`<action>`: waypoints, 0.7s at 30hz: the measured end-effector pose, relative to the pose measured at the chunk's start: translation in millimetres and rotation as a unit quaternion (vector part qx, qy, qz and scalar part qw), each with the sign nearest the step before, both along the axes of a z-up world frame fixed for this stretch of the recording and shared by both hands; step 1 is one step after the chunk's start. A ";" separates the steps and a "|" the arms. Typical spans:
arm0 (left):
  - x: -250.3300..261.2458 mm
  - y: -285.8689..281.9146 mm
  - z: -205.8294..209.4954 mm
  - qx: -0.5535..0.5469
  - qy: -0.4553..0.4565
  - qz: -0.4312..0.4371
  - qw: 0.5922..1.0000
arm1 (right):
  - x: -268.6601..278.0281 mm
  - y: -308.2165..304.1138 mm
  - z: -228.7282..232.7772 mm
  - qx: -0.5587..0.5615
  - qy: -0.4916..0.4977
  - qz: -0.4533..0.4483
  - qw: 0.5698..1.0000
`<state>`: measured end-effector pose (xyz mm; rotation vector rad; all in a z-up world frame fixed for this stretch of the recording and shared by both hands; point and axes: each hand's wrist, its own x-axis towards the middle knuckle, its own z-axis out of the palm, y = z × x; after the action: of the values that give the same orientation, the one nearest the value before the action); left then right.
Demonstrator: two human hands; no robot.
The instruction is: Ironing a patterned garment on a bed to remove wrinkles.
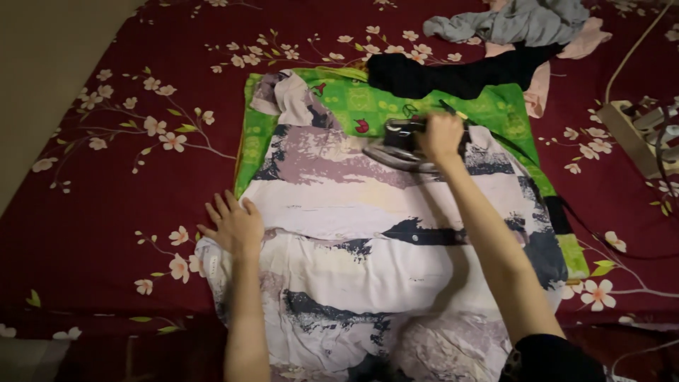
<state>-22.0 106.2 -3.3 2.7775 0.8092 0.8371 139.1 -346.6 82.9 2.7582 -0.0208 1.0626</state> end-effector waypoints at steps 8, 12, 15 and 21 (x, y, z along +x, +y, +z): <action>3.4 -1.4 -1.9 -0.002 0.023 0.019 1.000 | 14.4 85.8 -8.4 0.029 -0.056 0.034 0.997; 4.3 1.9 -10.2 0.031 -0.023 0.013 0.999 | 22.0 119.6 -16.7 0.053 -0.088 0.057 0.993; 4.4 -0.8 -7.3 0.041 -0.044 0.017 0.998 | 25.9 142.4 -18.7 0.057 -0.099 0.059 0.992; 1.0 -3.6 3.4 -0.006 -0.008 0.017 1.000 | 19.3 187.3 -9.2 0.056 -0.093 0.054 0.993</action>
<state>-21.0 102.6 0.1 2.7495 0.8586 0.8562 158.4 -159.2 73.7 2.7744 0.0454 1.3847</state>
